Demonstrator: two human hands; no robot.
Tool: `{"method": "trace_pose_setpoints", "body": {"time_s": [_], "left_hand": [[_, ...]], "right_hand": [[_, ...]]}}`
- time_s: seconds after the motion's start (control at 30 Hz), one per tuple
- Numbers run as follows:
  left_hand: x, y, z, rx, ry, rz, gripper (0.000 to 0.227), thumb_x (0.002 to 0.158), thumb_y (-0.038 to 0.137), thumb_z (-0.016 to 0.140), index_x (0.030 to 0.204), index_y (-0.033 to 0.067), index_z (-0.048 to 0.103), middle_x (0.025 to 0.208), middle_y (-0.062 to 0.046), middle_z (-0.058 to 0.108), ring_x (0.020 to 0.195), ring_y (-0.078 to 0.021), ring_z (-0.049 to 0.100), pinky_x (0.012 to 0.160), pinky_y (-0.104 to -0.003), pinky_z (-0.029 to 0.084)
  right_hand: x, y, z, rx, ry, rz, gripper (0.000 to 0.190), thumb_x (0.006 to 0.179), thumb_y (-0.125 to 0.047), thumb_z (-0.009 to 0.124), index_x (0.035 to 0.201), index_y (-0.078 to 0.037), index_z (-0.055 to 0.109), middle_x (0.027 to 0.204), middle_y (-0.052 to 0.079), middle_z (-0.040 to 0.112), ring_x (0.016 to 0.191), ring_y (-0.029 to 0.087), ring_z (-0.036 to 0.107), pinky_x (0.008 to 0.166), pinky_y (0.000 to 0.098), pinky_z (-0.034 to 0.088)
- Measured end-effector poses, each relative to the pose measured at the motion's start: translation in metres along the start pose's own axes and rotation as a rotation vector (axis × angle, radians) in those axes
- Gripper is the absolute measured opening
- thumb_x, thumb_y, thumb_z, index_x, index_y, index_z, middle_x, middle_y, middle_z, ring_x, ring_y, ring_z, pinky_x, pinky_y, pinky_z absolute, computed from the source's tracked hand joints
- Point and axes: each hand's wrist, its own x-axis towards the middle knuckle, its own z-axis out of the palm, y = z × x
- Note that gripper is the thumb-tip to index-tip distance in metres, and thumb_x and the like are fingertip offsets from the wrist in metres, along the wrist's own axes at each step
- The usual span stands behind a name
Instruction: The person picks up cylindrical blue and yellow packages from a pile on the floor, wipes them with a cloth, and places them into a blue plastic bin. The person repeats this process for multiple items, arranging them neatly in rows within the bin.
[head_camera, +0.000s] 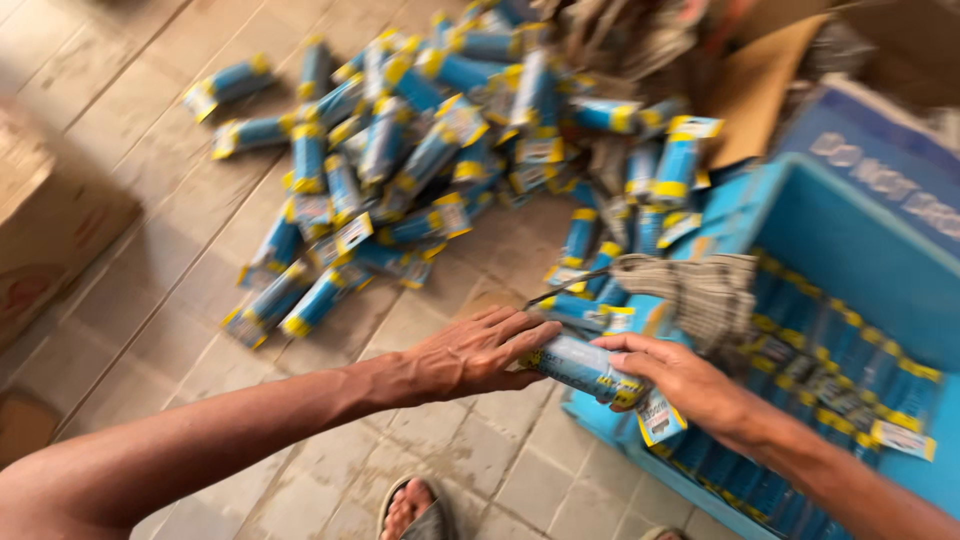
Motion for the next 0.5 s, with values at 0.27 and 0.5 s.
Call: {"method": "trace_pose_setpoints", "body": {"time_s": [0.27, 0.5], "left_hand": [[0.104, 0.024, 0.033, -0.144, -0.091, 0.037, 0.055, 0.092, 0.022, 0.068, 0.136, -0.0032, 0.046, 0.105, -0.019, 0.057, 0.089, -0.0361, 0.062, 0.077, -0.043, 0.054], [0.128, 0.046, 0.031, 0.328, -0.135, 0.387, 0.029, 0.095, 0.007, 0.061, 0.121, -0.0052, 0.059, 0.105, -0.022, 0.061, 0.093, -0.0326, 0.066, 0.084, -0.039, 0.054]], "right_hand": [[-0.034, 0.057, -0.085, 0.389, -0.061, 0.020, 0.058, 0.082, -0.021, 0.068, 0.137, -0.004, 0.059, 0.122, 0.024, 0.071, 0.094, 0.030, 0.070, 0.074, 0.0426, 0.062], [-0.027, 0.086, -0.095, 0.623, -0.401, -0.036, 0.056, 0.089, -0.023, 0.059, 0.136, 0.007, 0.054, 0.105, 0.029, 0.070, 0.092, 0.034, 0.072, 0.082, 0.0472, 0.060]]}}
